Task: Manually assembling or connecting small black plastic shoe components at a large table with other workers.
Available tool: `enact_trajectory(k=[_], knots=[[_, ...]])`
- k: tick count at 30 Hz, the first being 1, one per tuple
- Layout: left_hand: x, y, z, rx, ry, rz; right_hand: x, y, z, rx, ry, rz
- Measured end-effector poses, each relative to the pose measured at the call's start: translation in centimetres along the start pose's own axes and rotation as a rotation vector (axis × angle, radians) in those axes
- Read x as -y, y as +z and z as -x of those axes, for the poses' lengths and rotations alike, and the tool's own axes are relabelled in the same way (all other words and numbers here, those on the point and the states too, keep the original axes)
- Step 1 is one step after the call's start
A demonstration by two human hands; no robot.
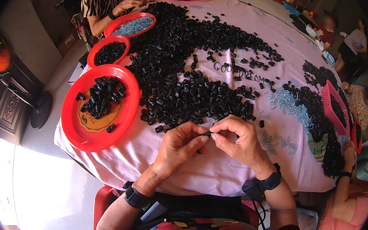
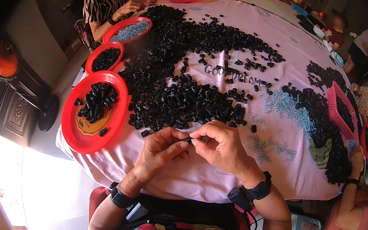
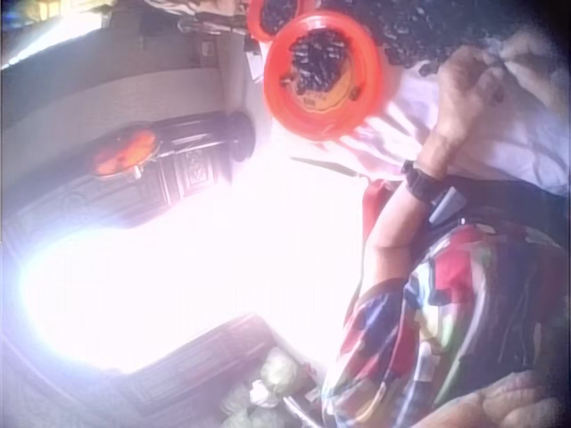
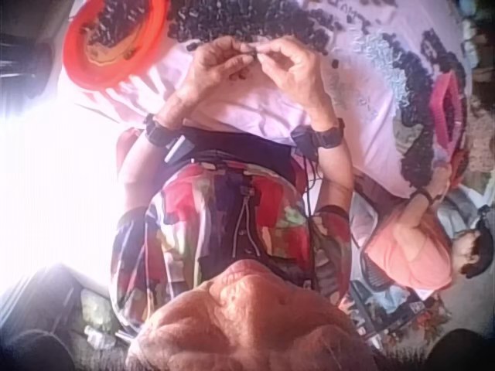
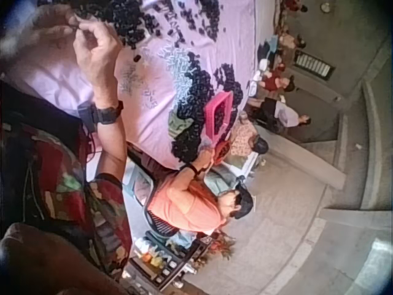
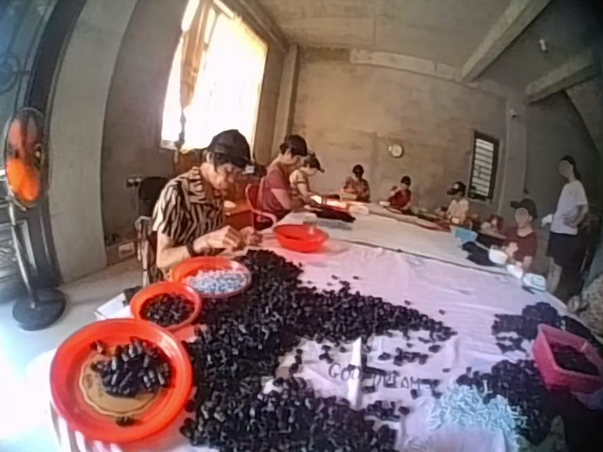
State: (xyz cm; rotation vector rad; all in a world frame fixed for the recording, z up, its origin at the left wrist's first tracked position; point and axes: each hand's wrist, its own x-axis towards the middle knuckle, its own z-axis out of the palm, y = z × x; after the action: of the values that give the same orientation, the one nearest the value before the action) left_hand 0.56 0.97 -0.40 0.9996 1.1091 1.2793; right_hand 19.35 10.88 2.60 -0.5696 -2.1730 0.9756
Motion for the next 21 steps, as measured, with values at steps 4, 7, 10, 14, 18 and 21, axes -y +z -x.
enact_trajectory(k=[4, 7, 10, 14, 18, 21], knots=[[-0.3, 0.3, 0.1, -0.033, 0.006, -0.095, -0.6, 0.1, 0.0, 0.017, -0.062, -0.022], [-0.3, 0.4, 0.2, -0.051, 0.028, -0.168, -0.5, 0.2, 0.0, 0.016, -0.095, -0.009], [-0.3, 0.7, 0.4, -0.074, 0.044, -0.191, -0.6, 0.3, 0.1, 0.023, -0.096, -0.016], [0.1, 0.8, 0.3, -0.07, 0.061, -0.228, -0.6, 0.2, 0.1, 0.02, -0.121, 0.028], [0.6, 0.8, 0.4, -0.093, 0.129, -0.284, -0.3, 0.1, 0.0, 0.025, -0.123, 0.058], [0.5, 1.0, 0.4, -0.109, 0.169, -0.309, -0.3, 0.3, 0.2, 0.023, -0.08, 0.036]])
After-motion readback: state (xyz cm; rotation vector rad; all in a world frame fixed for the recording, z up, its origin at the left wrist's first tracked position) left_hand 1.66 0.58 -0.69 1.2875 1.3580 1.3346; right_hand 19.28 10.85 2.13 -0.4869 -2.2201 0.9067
